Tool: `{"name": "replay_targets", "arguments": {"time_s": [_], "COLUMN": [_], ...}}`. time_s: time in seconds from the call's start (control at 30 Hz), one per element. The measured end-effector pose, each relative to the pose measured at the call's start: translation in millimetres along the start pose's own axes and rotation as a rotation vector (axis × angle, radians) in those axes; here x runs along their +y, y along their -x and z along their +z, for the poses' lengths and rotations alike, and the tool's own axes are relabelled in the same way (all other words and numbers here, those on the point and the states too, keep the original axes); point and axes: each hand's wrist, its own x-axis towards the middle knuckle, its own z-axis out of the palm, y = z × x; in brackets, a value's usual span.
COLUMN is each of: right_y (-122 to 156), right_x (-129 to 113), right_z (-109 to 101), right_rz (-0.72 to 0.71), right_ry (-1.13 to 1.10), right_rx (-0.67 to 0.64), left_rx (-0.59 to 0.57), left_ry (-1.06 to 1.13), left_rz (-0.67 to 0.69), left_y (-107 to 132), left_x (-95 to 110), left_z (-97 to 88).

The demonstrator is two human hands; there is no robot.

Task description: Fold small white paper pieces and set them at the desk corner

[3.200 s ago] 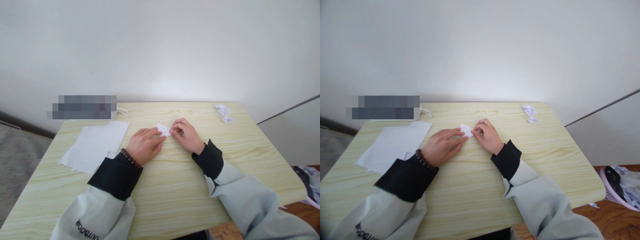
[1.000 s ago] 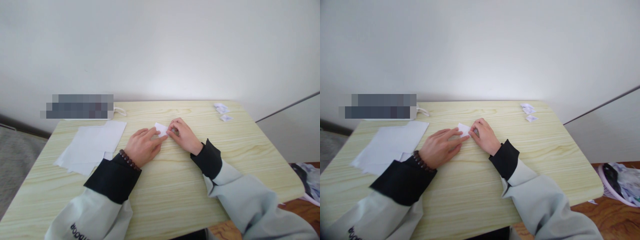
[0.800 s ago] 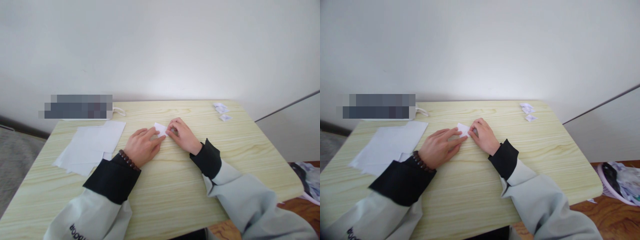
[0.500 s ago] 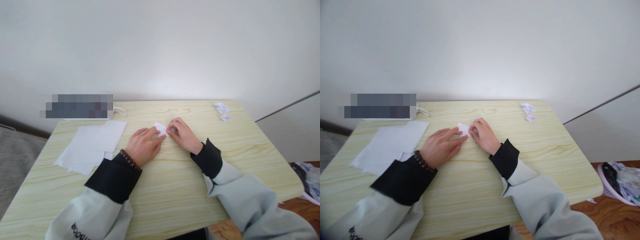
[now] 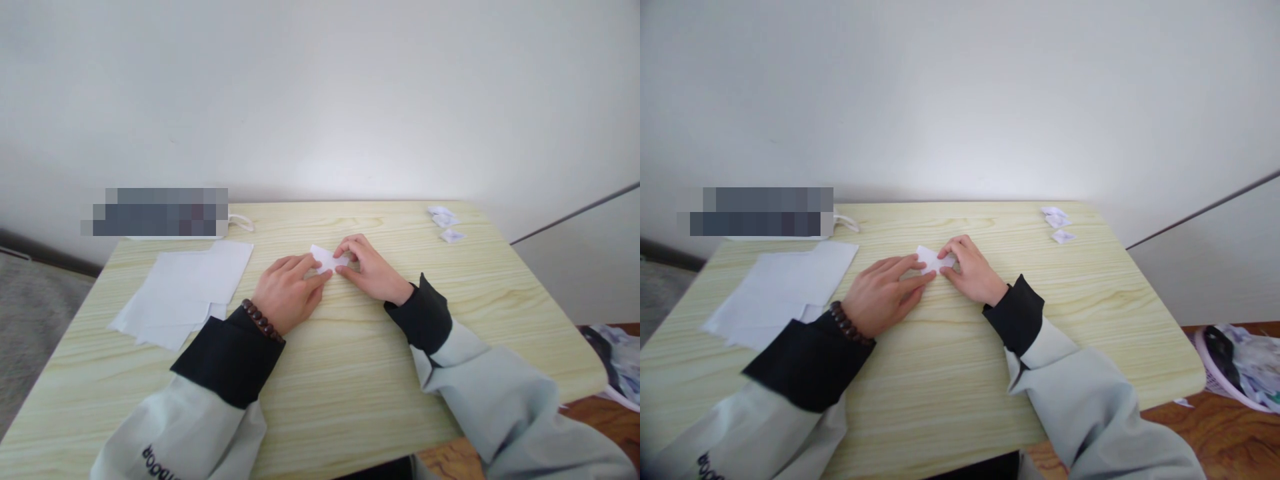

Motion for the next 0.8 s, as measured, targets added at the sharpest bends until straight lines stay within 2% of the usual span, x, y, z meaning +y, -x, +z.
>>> {"name": "replay_targets", "arguments": {"time_s": [0.27,0.4,0.57,0.8], "right_y": [-2.0,-2.0,-1.2,-2.9], "right_x": [-1.6,-0.8,0.8,-1.5], "right_z": [-10.1,-6.2,3.4,-1.6], "right_rz": [0.058,0.057,0.008,0.002], "right_ry": [-0.046,-0.041,0.010,-0.041], "right_rx": [-0.066,-0.042,0.033,-0.030], "left_rx": [0.019,0.024,0.036,0.037], "left_ry": [0.014,0.031,-0.001,-0.024], "left_rz": [0.033,0.054,0.017,-0.009], "left_y": [5.4,8.5,5.9,4.8], "left_x": [-5.4,-8.4,-6.0,-0.8], "left_z": [2.5,3.2,3.3,-0.2]}}
